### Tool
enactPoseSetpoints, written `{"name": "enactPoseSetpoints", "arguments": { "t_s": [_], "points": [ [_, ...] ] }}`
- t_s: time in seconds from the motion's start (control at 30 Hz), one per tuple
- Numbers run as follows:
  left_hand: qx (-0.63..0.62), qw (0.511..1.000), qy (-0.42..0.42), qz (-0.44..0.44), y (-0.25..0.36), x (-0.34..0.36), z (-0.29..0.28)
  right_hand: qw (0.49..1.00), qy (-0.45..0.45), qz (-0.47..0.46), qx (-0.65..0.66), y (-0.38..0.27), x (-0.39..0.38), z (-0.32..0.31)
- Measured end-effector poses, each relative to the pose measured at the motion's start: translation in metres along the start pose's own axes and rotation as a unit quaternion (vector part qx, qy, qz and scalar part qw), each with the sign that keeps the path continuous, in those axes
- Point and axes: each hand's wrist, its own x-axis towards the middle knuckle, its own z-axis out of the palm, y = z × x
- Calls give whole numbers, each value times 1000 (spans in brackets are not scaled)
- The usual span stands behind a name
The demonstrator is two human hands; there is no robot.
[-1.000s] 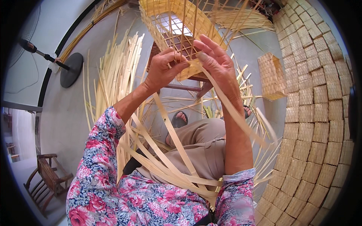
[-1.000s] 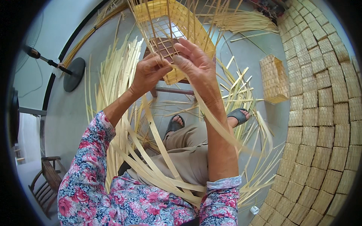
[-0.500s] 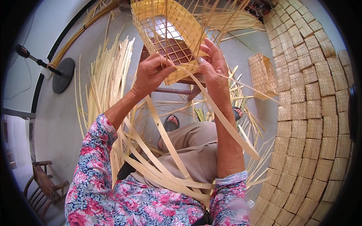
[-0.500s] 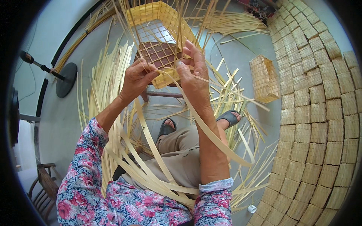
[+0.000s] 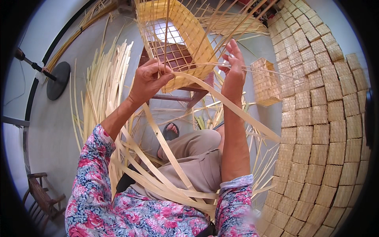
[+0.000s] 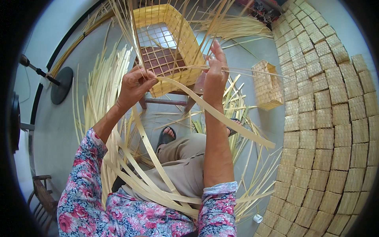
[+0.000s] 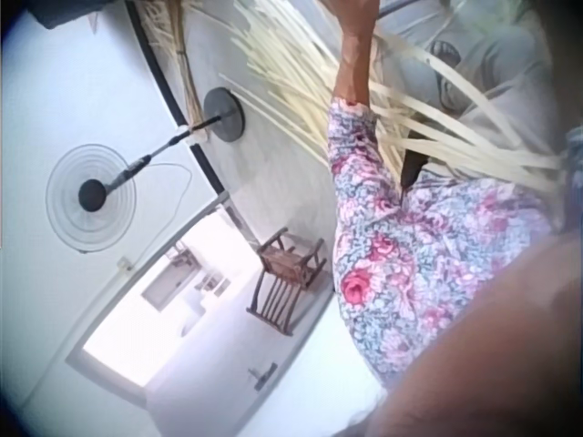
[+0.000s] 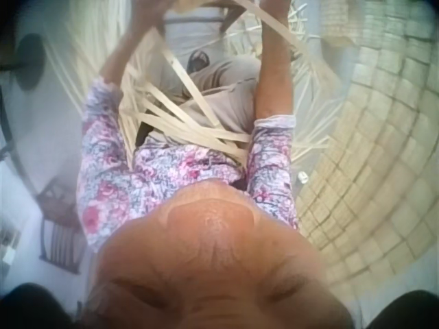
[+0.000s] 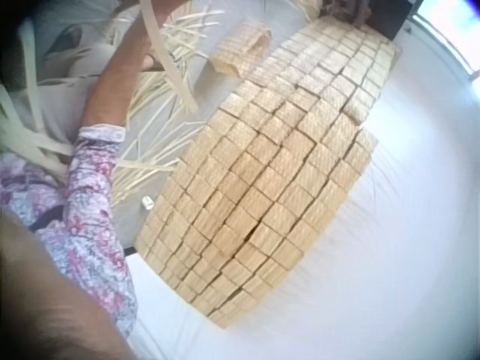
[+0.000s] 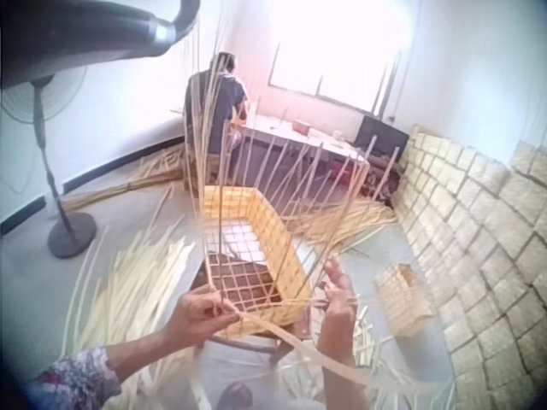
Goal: The person weaves a basket by hand, interlacing thin bamboo strips through a pre-formed frame. They repeatedly pull and tighten the strips to build up the basket's walls.
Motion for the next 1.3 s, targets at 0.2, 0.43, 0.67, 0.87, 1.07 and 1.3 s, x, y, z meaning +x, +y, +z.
{"name": "enactPoseSetpoints", "arguments": {
  "t_s": [0.2, 0.43, 0.67, 0.87, 1.07, 1.3],
  "points": [
    [-6, 1000, -20, -19, -4, 4, 2, 998, 16, -48, -22, -23, -1, -8],
    [-97, 994, 46, 6, -10, -1, 11, 888, 217, 183, 363, -5, -5, -42],
    [-107, 992, 53, -29, -5, -1, 15, 798, 267, 311, 443, 37, -11, -62],
    [-138, 986, 87, -28, -3, 0, 20, 786, 265, 307, 466, 40, -13, -60],
    [15, 996, 89, -3, -8, 4, 15, 974, 149, 108, 130, -8, -43, -27],
    [-44, 998, -29, -24, -18, 5, -33, 942, -29, -249, -224, -21, -28, -30]
  ]
}}
